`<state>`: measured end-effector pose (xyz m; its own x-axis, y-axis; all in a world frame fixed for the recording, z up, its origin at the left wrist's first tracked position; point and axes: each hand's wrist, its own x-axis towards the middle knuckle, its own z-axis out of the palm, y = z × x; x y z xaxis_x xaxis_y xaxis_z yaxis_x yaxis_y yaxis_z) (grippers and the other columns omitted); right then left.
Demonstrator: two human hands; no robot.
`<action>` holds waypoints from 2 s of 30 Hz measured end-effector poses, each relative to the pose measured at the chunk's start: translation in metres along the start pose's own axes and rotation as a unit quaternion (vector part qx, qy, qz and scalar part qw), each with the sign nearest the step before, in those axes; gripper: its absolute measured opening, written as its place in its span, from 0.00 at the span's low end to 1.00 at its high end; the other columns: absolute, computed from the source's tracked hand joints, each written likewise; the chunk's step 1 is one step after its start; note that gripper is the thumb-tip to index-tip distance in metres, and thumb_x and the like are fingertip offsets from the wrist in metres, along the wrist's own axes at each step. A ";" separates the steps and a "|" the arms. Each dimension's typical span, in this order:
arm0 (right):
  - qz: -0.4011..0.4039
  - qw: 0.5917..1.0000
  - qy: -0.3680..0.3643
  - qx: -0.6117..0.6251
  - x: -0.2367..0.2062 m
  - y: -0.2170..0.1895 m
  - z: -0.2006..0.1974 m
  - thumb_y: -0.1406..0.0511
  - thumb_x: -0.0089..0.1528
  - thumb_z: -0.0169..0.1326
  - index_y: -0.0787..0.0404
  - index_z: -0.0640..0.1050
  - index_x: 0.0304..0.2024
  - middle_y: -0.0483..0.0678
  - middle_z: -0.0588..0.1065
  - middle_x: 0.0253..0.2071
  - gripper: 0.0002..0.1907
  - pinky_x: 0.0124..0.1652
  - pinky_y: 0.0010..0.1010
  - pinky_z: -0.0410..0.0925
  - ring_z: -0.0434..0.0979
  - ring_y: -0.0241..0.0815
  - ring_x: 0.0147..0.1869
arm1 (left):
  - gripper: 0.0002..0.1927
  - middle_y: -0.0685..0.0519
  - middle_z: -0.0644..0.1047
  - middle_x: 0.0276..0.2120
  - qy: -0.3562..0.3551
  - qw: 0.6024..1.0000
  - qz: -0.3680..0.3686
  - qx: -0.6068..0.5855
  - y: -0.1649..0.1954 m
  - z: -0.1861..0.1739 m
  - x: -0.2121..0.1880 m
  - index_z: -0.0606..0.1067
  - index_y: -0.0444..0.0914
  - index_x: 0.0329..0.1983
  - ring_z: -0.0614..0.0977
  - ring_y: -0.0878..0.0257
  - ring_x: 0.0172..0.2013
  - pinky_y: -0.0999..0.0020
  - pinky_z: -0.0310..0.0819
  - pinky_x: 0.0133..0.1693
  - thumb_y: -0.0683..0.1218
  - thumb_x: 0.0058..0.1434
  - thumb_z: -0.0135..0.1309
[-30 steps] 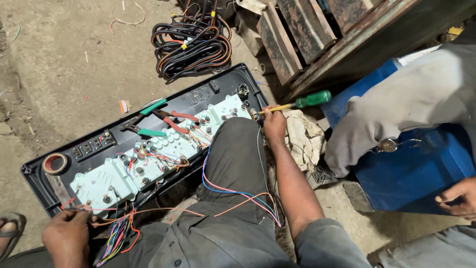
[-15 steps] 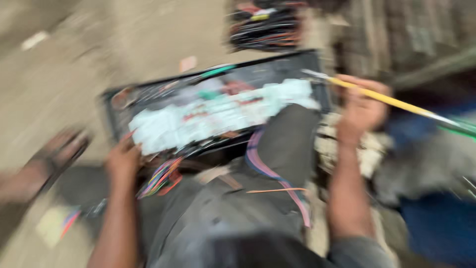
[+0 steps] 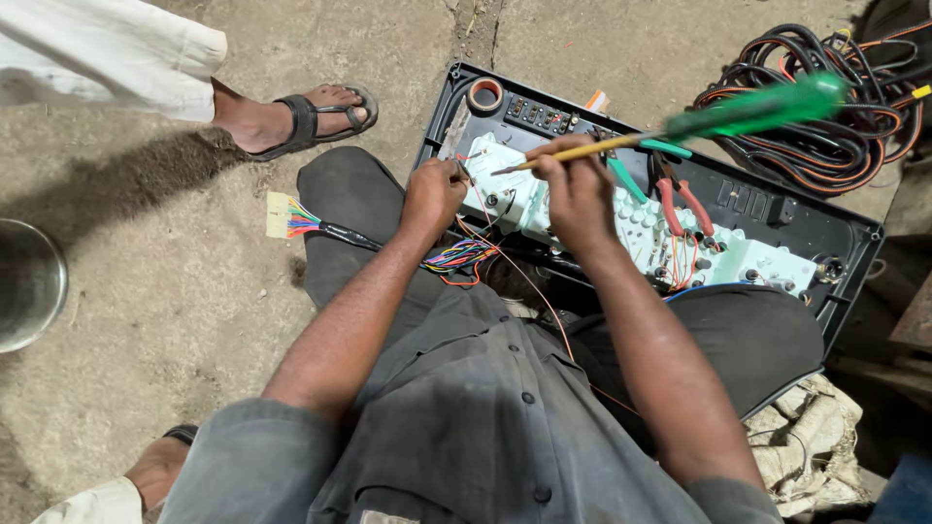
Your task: The person sits on the floor and repairs an open electronics box by stripping, twisting, and connecting multiple colored wires to terminal blocks. They use pliers and a screwdriver to secure connections and occasionally test with a test light.
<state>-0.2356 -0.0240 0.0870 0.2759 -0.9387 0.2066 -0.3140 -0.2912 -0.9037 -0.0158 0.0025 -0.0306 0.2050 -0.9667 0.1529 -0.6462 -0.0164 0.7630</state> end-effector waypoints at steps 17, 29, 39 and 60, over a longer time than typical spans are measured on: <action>-0.061 0.992 -0.070 -0.083 0.009 -0.003 0.025 0.68 0.70 0.53 0.65 0.72 0.46 0.51 0.81 0.39 0.05 0.39 0.34 0.74 0.84 0.46 0.40 | 0.04 0.41 0.79 0.32 -0.015 0.999 -0.027 0.019 0.001 0.003 -0.002 0.80 0.35 0.31 0.81 0.43 0.36 0.50 0.74 0.39 0.40 0.54 0.57; 0.003 0.984 -0.102 -0.146 0.011 -0.015 0.031 0.63 0.70 0.53 0.60 0.72 0.47 0.53 0.81 0.37 0.08 0.37 0.46 0.73 0.83 0.57 0.40 | 0.04 0.40 0.79 0.33 -0.021 0.999 -0.030 -0.003 0.004 0.001 -0.002 0.80 0.35 0.32 0.81 0.43 0.36 0.51 0.75 0.40 0.39 0.54 0.57; -0.067 0.978 -0.100 -0.172 0.014 -0.008 0.030 0.62 0.70 0.54 0.59 0.73 0.48 0.55 0.79 0.36 0.09 0.36 0.48 0.71 0.82 0.60 0.39 | 0.03 0.41 0.79 0.32 -0.027 0.999 -0.021 -0.004 0.008 -0.002 -0.001 0.79 0.35 0.30 0.81 0.44 0.36 0.51 0.75 0.40 0.40 0.54 0.60; -0.141 0.972 -0.045 -0.181 -0.006 -0.004 0.067 0.62 0.66 0.52 0.57 0.70 0.52 0.52 0.78 0.42 0.13 0.40 0.47 0.72 0.82 0.53 0.44 | 0.19 0.51 0.77 0.44 0.032 0.987 0.066 -0.141 0.121 -0.114 -0.016 0.76 0.34 0.54 0.79 0.60 0.46 0.66 0.74 0.50 0.37 0.59 0.57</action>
<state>-0.1748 -0.0043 0.0642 0.4704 -0.7974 0.3780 -0.5101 -0.5952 -0.6209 -0.0132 0.0455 0.1307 0.1841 -0.9375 0.2954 -0.4415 0.1896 0.8770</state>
